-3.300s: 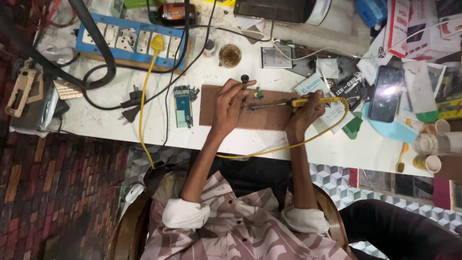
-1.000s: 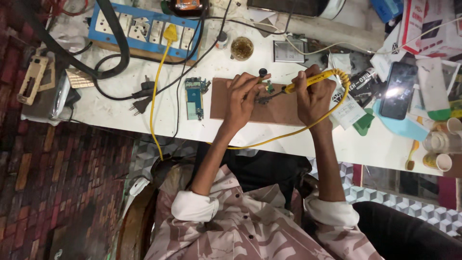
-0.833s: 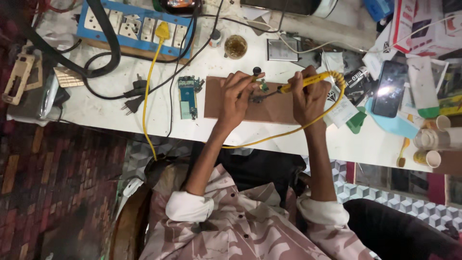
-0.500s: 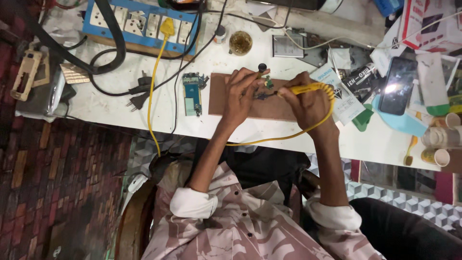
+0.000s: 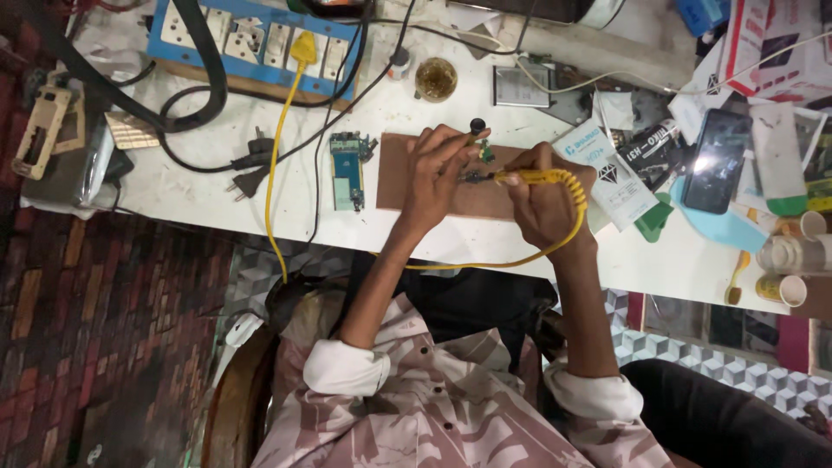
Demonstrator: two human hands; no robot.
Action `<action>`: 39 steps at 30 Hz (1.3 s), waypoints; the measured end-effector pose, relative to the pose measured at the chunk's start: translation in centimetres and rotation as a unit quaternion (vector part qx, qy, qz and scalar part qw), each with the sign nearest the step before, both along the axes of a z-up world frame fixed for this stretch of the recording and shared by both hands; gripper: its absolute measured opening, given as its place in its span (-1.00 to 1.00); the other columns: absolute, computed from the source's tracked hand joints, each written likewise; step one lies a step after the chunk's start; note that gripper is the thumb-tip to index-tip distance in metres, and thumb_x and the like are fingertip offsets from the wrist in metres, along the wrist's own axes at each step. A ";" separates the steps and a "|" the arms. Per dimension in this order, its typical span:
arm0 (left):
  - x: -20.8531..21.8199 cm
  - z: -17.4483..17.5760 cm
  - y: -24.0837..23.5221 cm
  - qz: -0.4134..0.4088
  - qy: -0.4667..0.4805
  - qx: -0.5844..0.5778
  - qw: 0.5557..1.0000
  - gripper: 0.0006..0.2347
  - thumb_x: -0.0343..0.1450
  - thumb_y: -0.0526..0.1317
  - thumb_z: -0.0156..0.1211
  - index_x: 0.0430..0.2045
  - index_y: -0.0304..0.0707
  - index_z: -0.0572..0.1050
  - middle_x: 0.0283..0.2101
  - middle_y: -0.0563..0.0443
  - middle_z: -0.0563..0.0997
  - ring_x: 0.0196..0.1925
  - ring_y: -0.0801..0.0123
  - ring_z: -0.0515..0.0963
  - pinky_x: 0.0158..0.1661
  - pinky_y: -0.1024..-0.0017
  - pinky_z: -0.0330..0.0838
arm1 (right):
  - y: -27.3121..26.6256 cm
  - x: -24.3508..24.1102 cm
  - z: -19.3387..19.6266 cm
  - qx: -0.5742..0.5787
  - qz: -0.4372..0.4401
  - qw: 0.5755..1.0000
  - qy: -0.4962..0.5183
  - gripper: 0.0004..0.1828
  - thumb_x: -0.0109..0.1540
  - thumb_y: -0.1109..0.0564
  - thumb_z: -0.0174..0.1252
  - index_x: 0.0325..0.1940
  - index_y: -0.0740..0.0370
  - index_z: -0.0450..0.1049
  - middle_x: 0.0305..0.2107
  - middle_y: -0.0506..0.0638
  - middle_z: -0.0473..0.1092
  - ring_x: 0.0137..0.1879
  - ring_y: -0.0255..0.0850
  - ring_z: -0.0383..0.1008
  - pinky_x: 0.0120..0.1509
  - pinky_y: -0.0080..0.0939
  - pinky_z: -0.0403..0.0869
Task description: The person uses a soldering iron and tweezers to solder components onto a small green circuit board. They repeatedly heat joints and apply solder while holding the board steady on a brown mat.
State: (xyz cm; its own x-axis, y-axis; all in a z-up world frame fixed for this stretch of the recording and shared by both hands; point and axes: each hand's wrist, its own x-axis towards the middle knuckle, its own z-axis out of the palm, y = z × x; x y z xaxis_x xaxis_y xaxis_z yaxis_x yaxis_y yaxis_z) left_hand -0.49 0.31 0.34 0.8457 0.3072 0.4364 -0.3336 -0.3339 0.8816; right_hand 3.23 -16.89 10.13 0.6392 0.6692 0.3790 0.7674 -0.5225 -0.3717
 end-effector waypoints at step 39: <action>0.2 -1.1 -0.3 0.007 -0.024 -0.015 1.000 -0.78 0.55 -0.24 0.14 0.04 -0.21 0.62 -0.31 0.06 0.55 -0.34 0.42 0.47 -0.18 0.37 0.24 | -4.0 2.5 -12.9 0.422 -0.179 0.889 0.013 -0.70 0.58 0.01 0.05 -0.03 0.29 0.20 -0.31 0.07 0.27 -0.31 -0.23 0.35 -0.26 -0.25 0.38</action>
